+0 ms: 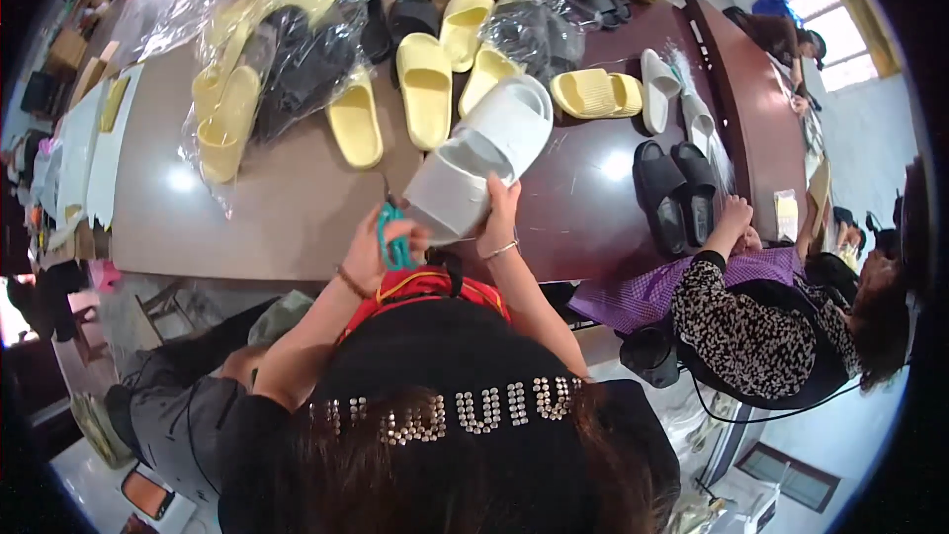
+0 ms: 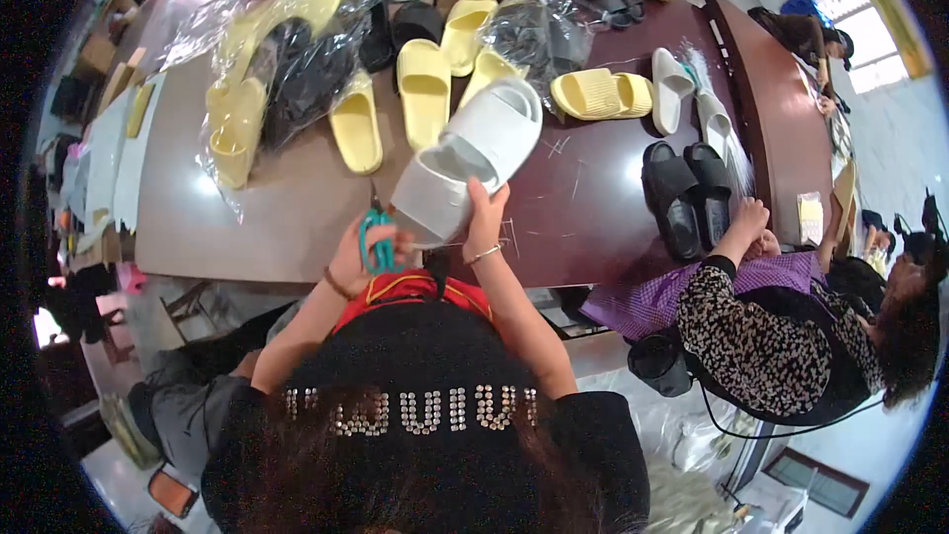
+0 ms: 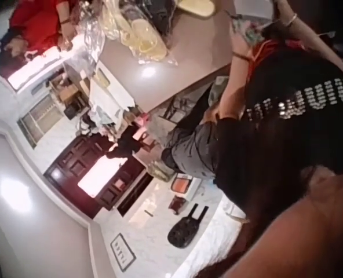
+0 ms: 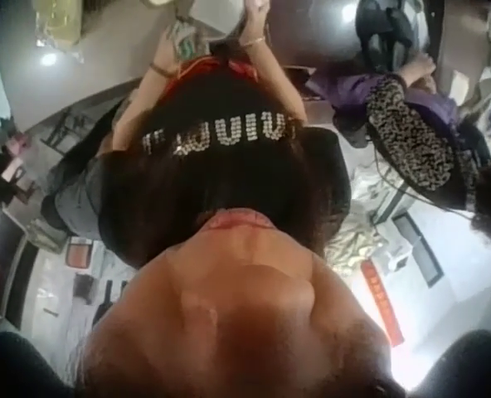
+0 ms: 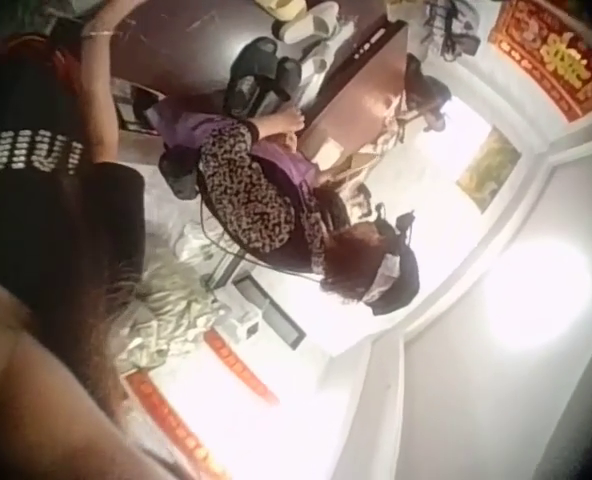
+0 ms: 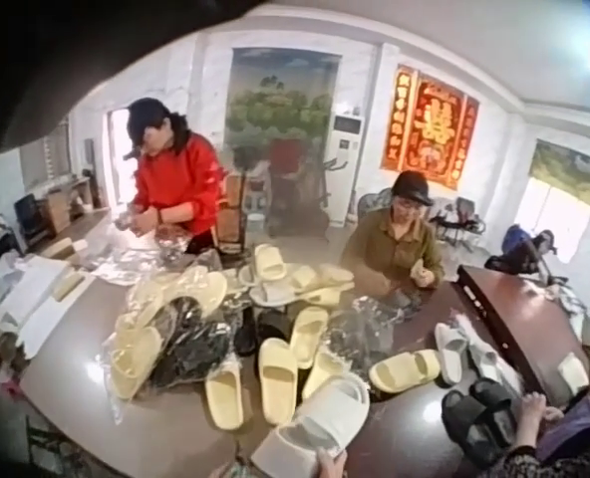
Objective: Inspecting and trimming plastic sandals to remove excess material.
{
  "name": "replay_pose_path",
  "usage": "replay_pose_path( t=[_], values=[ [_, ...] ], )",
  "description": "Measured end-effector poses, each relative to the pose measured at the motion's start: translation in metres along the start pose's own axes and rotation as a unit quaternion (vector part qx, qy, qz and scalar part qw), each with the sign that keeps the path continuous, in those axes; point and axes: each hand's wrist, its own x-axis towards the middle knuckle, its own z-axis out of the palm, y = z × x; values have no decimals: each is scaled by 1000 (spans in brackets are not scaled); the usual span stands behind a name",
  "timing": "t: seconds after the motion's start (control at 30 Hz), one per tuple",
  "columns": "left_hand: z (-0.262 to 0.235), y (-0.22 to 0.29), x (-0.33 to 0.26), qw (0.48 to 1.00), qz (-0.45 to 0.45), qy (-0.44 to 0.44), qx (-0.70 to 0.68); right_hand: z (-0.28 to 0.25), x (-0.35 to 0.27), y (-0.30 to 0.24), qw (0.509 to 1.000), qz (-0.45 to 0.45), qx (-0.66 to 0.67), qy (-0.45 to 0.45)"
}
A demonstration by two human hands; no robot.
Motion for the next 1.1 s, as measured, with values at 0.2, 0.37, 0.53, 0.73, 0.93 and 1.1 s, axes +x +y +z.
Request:
replay_pose_path(
  t=[0.2,0.37,0.53,0.73,0.93,1.1],
  values=[
    [3,23,18,863,189,48,465,-33,8,-34,997,47,29,-59],
    [21,34,53,706,266,-70,653,-39,5,-37,979,15,73,-188],
    [50,33,61,818,248,-98,510,-58,25,-50,976,102,153,-118],
    [35,26,58,934,164,-26,316,-131,75,-95,967,52,244,48],
    [-12,14,48,953,86,66,284,-217,136,-128,976,33,206,56],
    [-31,-2,39,955,76,109,264,-235,181,-155,982,34,166,83]
  ],
)
